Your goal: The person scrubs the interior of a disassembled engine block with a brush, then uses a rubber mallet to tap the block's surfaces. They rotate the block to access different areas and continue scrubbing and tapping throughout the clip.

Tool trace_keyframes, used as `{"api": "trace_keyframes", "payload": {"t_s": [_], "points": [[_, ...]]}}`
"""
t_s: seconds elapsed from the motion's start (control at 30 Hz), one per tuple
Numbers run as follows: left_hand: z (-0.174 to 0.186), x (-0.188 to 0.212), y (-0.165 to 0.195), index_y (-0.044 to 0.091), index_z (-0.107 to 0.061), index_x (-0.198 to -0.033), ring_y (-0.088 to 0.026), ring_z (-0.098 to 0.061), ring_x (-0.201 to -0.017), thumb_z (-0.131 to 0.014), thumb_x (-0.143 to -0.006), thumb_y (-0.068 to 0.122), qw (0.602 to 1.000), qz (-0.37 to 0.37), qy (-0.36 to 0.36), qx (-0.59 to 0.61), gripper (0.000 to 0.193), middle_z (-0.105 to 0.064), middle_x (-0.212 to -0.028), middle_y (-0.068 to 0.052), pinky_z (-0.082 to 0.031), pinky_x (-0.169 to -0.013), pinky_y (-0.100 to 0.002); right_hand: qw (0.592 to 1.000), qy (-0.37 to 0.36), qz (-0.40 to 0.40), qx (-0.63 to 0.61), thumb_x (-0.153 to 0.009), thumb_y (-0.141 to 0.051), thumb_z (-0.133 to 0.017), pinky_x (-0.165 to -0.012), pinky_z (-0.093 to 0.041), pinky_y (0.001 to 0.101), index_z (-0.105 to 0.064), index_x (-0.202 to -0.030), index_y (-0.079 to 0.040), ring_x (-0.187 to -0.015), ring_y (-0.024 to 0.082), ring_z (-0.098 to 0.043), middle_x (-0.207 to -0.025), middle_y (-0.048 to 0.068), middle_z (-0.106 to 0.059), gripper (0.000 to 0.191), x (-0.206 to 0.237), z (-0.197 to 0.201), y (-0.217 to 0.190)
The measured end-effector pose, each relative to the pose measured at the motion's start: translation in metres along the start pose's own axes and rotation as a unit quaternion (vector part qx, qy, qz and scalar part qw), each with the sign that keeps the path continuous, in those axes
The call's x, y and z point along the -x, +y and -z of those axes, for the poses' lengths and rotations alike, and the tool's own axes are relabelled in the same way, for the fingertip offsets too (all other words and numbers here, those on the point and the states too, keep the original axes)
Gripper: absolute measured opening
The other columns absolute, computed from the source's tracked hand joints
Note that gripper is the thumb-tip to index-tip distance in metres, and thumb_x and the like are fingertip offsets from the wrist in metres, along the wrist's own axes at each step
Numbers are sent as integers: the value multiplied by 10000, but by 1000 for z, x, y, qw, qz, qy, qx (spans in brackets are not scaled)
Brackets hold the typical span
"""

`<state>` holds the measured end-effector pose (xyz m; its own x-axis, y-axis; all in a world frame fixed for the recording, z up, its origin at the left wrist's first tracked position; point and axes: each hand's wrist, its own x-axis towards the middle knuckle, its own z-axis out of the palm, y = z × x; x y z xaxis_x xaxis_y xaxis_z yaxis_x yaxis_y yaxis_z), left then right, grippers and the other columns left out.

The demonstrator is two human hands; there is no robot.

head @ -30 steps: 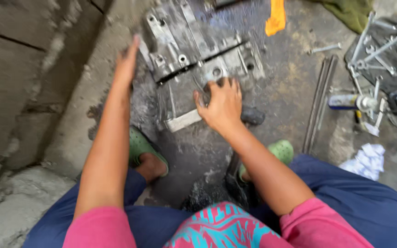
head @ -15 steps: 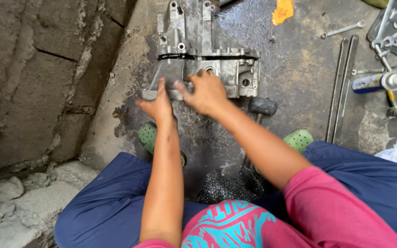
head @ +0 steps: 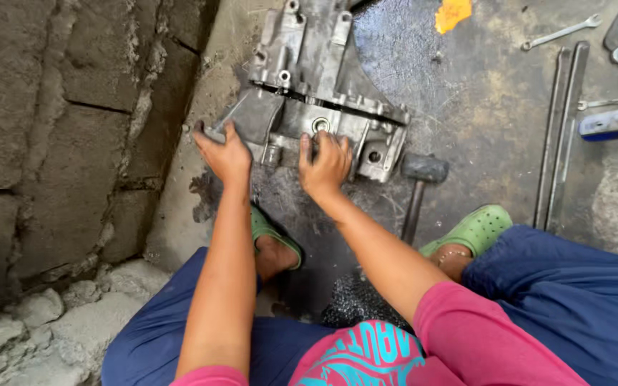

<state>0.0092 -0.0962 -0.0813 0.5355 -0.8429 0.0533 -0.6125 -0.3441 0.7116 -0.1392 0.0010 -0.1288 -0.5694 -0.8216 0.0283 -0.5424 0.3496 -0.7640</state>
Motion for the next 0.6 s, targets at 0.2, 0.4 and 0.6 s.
{"api": "trace_keyframes", "payload": {"t_s": [0.2, 0.4, 0.6], "points": [[-5, -62, 19, -61, -324, -1541, -423, -373, -1479, -722, -944, 501, 996, -43, -67, 38, 911, -395, -1577, -298, -314, -1213, -426, 995, 87, -53, 4, -1000, -484, -554, -1086, -352, 575, -692, -1174, -43, -1202, 447, -544, -1186, 171, -713, 493, 13, -19, -50], [-3, -28, 54, -33, -362, -1457, -433, -615, -1222, -853, -759, 598, 995, -67, -75, -21, 1061, -619, -1308, -307, -472, -1029, -468, 988, 76, -115, -70, -1034, -413, -530, -1044, -347, 566, -675, -1182, -46, -1198, 444, -527, -1223, 170, -706, 422, 7, -74, -79], [-38, 1, 25, 8, -408, -1465, -508, -678, -949, -751, -847, 630, 992, -61, -35, -105, 941, -717, -991, -303, -540, -828, -546, 899, -104, -28, -425, -973, -219, -716, -881, -520, 339, -614, -1179, -27, -977, 204, -618, -1079, 110, -675, 300, -20, -25, -18]]}}
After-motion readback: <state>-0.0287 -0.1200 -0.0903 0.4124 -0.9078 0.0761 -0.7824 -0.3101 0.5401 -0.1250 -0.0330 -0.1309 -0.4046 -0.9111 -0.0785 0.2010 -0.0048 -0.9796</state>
